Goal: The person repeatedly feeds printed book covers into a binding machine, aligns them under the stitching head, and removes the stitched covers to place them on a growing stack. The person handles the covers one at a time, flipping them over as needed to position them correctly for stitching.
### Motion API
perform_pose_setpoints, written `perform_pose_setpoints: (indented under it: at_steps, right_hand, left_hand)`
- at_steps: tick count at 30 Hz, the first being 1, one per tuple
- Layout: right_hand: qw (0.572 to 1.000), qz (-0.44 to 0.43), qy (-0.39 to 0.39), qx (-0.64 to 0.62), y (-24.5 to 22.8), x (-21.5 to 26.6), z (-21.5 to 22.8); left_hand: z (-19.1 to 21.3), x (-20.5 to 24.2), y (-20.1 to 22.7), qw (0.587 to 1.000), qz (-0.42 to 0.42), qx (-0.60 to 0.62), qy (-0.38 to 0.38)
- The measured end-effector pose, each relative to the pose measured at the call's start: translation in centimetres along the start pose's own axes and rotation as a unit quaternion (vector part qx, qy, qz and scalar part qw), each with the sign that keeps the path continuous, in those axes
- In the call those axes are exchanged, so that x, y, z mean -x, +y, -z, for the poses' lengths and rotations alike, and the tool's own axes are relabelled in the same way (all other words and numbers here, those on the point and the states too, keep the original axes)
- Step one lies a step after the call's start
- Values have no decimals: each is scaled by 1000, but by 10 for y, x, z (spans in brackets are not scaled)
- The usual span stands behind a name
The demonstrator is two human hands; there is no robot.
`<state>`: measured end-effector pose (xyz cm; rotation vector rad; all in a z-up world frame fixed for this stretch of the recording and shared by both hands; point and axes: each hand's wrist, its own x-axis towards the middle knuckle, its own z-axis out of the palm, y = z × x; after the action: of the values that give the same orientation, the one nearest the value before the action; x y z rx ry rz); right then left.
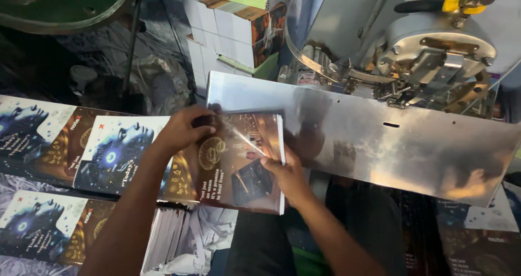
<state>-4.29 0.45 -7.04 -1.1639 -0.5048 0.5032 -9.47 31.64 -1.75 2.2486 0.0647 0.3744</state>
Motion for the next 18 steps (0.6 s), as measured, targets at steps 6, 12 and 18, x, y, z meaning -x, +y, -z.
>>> perform_pose_setpoints:
  at_steps: [6, 12, 18]
  right_hand:
    - [999, 8, 14, 29, -3, -4, 5]
    - [1000, -22, 5, 11, -9, 1, 5]
    - [995, 23, 27, 92, -17, -3, 8]
  left_hand:
    - [-5, 3, 15, 992, -87, -60, 68]
    - [-12, 12, 21, 992, -64, -48, 96]
    - [-17, 17, 14, 987, -43, -73, 138]
